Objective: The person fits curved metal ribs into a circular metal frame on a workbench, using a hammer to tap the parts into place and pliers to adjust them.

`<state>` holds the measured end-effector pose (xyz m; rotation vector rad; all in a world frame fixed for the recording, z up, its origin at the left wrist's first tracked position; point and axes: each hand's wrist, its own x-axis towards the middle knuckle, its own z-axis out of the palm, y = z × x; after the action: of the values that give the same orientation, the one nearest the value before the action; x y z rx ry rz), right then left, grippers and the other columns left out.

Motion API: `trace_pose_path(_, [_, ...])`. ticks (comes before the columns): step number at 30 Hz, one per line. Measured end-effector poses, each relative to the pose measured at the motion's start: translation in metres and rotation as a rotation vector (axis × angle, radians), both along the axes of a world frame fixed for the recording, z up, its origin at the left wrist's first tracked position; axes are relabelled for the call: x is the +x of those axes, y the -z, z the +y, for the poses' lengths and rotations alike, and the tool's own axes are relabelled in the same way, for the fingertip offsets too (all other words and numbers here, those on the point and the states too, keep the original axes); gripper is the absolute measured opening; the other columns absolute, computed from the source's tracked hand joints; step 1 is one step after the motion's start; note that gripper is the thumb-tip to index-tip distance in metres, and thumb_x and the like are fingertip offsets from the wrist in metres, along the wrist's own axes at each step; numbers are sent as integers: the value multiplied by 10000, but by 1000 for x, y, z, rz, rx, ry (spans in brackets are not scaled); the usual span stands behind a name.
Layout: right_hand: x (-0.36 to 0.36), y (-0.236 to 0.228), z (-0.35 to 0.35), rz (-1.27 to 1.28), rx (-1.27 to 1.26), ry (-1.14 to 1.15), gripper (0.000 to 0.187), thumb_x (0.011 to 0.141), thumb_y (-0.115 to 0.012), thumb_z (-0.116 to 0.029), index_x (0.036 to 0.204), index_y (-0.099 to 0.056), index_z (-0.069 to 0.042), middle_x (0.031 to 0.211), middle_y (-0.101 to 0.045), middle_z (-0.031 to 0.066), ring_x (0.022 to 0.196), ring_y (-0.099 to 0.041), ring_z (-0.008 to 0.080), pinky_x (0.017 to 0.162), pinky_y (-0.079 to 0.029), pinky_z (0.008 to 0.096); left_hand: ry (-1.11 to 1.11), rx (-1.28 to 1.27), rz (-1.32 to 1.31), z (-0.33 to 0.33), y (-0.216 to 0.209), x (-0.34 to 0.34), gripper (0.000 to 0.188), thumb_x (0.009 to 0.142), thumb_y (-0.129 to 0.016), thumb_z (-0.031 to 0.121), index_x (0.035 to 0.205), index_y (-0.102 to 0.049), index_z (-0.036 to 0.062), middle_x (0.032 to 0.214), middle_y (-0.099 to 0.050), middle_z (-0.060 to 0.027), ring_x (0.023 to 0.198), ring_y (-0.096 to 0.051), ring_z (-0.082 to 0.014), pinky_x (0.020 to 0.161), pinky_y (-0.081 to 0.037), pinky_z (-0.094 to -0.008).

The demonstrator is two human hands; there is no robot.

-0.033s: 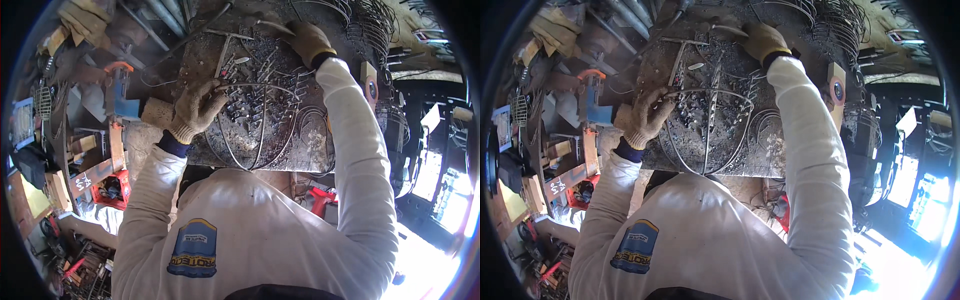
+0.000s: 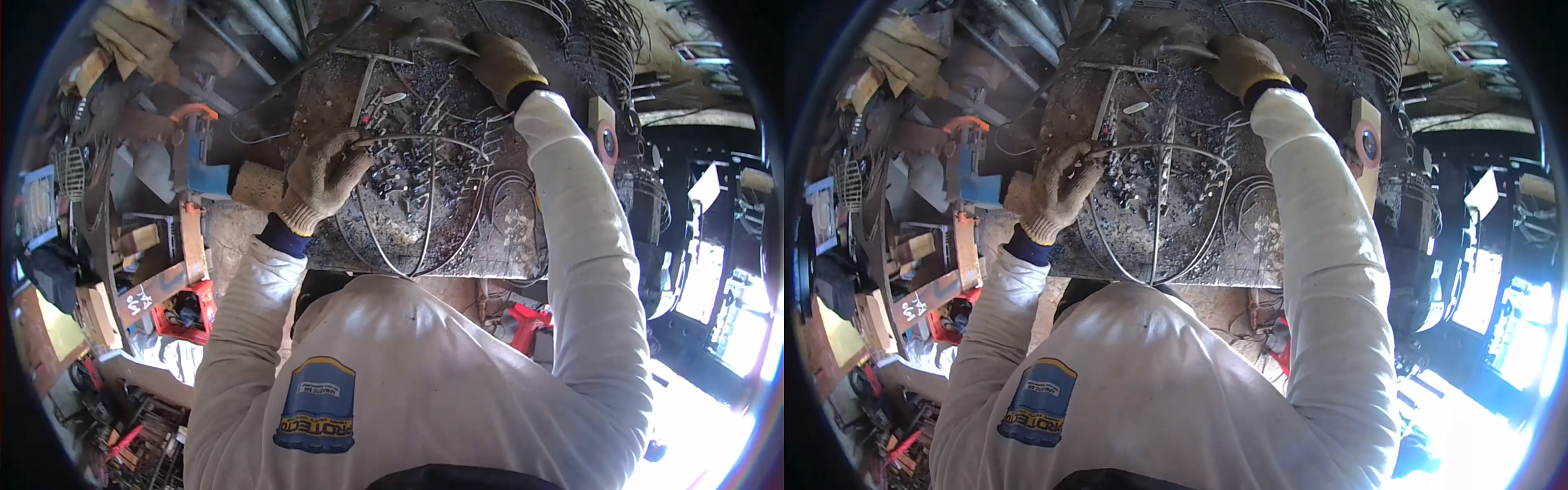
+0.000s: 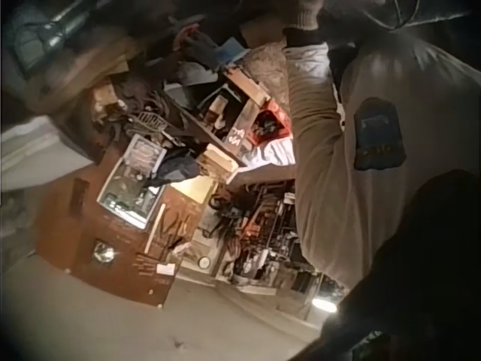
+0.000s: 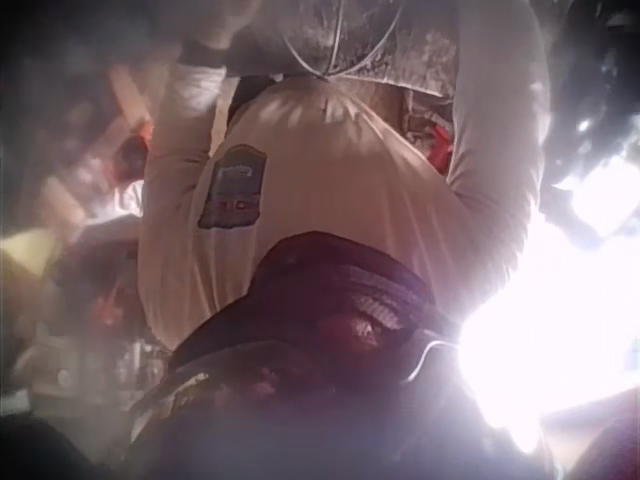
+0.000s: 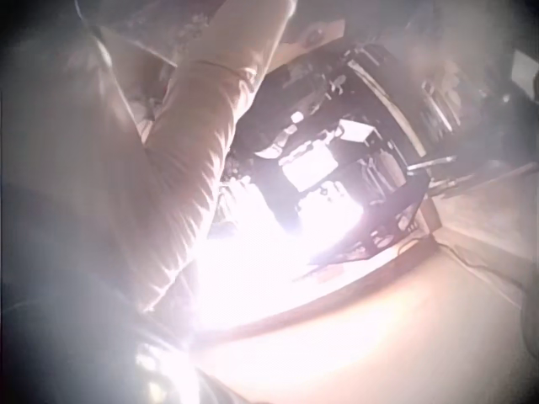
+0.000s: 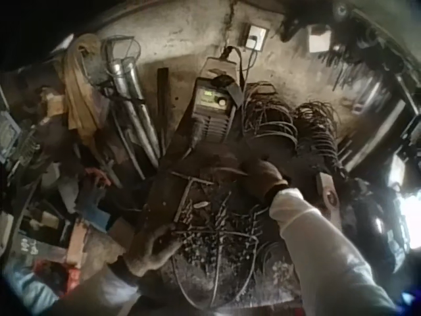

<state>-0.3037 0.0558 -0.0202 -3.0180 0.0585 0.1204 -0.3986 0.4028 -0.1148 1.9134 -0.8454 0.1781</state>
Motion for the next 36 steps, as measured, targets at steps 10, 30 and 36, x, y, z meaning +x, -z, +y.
trace_pose_path(10, [-246, -27, 88, -626, 630, 424, 288, 1006, -655, -145, 1249, -667, 9, 977, -697, 93, 803, -614, 121, 743, -519, 289, 16, 68, 13, -10, -32, 5, 195, 964, -711, 195, 1121, -711, 80, 864, -715, -104, 772, -719, -261, 673, -554, -370])
trace_pose_path(30, [-296, 0, 174, -316, 876, 633, 141, 1013, -596, -162, 980, -649, -36, 777, -631, 156, 709, -639, 325, 672, -504, 391, 140, -62, 97, -28, -73, 55, 237, 1046, -634, 209, 1166, -711, 20, 972, -736, -86, 888, -660, -143, 798, -508, -303])
trace_pose_path(36, [-277, 20, 165, -229, 884, 787, 265, 992, -620, -303, 1043, -678, -50, 950, -698, 208, 935, -677, 423, 793, -521, 459, 76, 58, 223, -38, -49, 72, 243, 1028, -658, 188, 1194, -705, 16, 1005, -737, -61, 905, -662, -127, 803, -517, -298])
